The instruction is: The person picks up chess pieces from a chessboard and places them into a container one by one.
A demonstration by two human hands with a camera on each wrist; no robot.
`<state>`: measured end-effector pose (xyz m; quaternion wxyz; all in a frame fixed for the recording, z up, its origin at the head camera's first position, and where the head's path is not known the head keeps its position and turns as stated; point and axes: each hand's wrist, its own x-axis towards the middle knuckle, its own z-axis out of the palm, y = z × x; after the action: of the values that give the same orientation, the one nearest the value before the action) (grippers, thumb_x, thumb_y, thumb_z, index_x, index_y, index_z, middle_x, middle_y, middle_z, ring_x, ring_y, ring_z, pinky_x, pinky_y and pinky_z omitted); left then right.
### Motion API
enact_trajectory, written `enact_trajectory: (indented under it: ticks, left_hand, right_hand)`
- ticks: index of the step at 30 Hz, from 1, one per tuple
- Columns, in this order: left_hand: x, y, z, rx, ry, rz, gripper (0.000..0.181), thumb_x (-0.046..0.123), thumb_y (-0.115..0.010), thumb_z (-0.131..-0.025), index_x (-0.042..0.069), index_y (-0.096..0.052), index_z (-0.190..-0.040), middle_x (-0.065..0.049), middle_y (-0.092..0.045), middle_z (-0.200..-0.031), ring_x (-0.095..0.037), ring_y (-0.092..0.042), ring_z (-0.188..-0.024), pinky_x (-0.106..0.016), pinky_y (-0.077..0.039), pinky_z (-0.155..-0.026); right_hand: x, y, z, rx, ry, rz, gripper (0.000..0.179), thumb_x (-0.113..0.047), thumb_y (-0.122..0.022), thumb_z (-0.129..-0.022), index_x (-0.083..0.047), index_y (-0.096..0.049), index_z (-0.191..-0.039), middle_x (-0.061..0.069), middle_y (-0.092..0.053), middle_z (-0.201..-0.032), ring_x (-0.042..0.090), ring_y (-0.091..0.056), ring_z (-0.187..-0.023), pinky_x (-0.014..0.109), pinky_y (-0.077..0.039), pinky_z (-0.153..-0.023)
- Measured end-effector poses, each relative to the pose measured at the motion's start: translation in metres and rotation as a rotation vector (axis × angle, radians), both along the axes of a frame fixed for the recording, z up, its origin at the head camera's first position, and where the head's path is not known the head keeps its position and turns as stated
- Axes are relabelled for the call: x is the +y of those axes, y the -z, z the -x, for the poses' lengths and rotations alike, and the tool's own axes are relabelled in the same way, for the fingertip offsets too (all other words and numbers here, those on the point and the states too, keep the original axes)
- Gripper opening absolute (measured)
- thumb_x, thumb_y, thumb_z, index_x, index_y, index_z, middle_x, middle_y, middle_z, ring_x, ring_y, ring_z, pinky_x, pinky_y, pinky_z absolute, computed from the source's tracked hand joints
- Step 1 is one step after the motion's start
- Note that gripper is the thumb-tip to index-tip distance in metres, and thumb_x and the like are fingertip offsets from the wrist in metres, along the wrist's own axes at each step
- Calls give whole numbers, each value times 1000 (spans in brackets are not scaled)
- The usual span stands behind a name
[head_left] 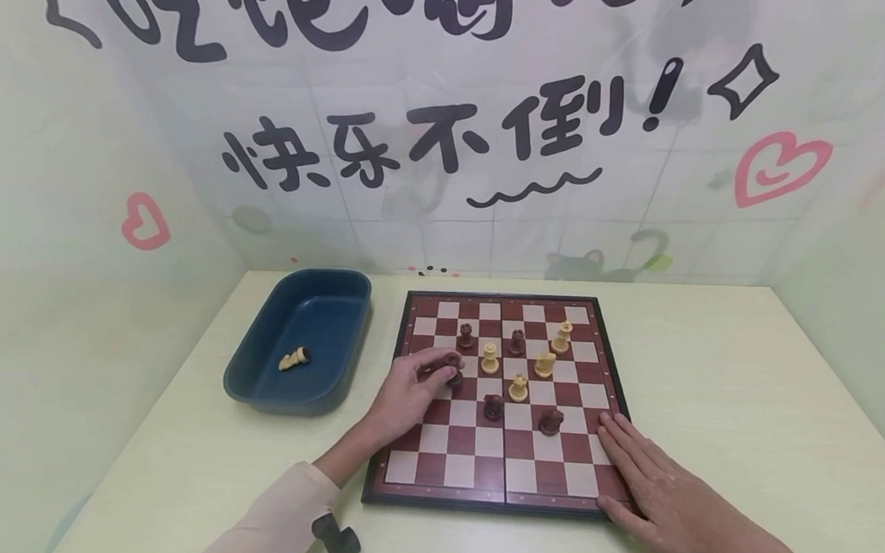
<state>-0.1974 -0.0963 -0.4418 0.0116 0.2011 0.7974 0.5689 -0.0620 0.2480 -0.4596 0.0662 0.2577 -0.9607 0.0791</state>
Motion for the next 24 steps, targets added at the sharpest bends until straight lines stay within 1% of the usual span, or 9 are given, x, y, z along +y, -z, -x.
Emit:
enact_trajectory:
  ticks: [4,9,13,16,20,24]
  left_hand:
    - [-3,0,0,-22,-10,-12,26,6,-67,-99,-3,-69,-124,-7,-72,-114,-19,-67,-109,-31,-54,-93]
    - [-7,1,1,-60,-20,-53,27,3,-66,-99,-4,-68,-124,-11,-71,-115,-22,-68,-108,-29,-55,-91]
    - [-9,0,1,-75,-32,-81,26,0,-66,-98,-5,-68,-124,-13,-71,-115,-24,-69,-107,-28,-56,-89]
    - [-12,-1,1,-78,-40,-90,27,-1,-66,-98,-6,-67,-124,-14,-71,-114,-25,-68,-107,-28,-55,-89]
    - [-17,-2,3,-94,-48,-98,28,-1,-66,-98,-7,-66,-125,-16,-71,-115,-27,-68,-109,-28,-55,-90]
    - [-23,-4,4,-94,-72,-83,27,0,-65,-98,-7,-66,-125,-16,-70,-116,-27,-67,-109,-27,-54,-92]
  right_hand:
    - [0,1,0,-15,10,2,80,-53,-59,-100,-1,-36,-156,11,-31,-163,25,-26,-148,8,2,-111]
    - [1,2,1,12,-3,-1,80,-52,-60,-99,0,-37,-155,12,-32,-162,24,-26,-148,9,1,-112]
    - [1,2,0,21,-7,-7,80,-52,-60,-99,-1,-36,-155,12,-32,-162,22,-24,-149,9,1,-112]
    - [1,1,0,9,-1,-6,79,-52,-60,-99,-1,-37,-155,12,-32,-162,24,-26,-148,9,2,-112]
    - [0,-1,0,-30,17,-11,79,-53,-58,-100,-1,-36,-156,11,-30,-163,26,-27,-148,8,3,-111]
    - [-1,-1,0,-49,25,-11,80,-54,-56,-100,-1,-36,-156,11,-30,-163,26,-27,-148,8,4,-110]
